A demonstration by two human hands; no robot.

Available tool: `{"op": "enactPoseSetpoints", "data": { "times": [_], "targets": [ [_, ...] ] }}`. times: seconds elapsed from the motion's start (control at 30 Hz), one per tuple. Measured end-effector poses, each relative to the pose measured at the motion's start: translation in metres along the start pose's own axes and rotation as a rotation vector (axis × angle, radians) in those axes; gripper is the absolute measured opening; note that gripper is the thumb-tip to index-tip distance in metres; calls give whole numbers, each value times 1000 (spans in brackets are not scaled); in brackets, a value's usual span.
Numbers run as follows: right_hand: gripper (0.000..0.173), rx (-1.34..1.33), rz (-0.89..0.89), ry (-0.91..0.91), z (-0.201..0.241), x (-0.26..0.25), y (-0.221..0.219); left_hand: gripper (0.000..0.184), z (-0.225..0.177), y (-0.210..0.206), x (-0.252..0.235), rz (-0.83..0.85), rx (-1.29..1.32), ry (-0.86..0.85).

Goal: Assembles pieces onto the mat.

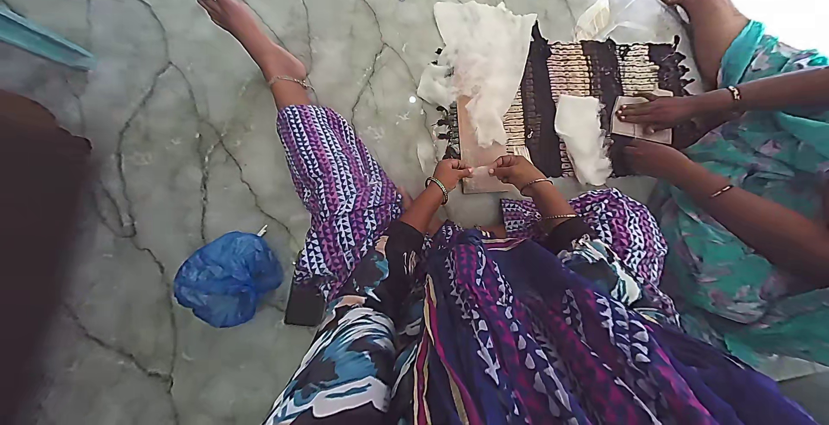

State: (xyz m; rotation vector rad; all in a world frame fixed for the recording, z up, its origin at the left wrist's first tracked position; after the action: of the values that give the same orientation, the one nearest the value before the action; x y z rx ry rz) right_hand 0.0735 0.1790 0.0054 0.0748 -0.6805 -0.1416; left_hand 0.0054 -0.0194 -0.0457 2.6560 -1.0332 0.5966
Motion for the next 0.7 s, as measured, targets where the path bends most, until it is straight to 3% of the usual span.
{"op": "enactPoseSetpoints", "data": {
  "times": [0.07, 0.23, 0.33, 0.43, 0.57, 0.7],
  "targets": [
    [4, 137, -43, 19, -2, -5, 0, 22, 5, -3, -3, -6, -33, -33],
    [26, 511, -187, 167, -17, -20, 4, 49, -28, -9, 2, -69, -381, 61],
    [41, 653, -260, 195, -21, -24, 7, 37, -35, -13, 10, -81, -634, -36],
    [50, 705, -300, 182, -19, -22, 10, 37, -43, -15, 11, -3, -819, -17],
    [51, 714, -313, 143, -16, -17, 12, 35, -39, -20, 12, 20, -846, -18],
    [40, 792, -367, 315, -13, -3, -2, 34, -30, -21, 9, 17, -878, -7]
  ]
}}
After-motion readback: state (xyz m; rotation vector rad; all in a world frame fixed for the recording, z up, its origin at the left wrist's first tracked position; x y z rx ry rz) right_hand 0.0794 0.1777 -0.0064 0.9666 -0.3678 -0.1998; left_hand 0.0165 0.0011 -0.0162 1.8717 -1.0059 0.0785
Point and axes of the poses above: each hand's wrist, its own x-axis away from the middle knuckle, its own y-axis out of the back of the hand, z = x × y, the point moved 1 cm from there along -x, towards the middle knuckle, and after that the axes turned 1 degree about -x, right-handed, at the moved point
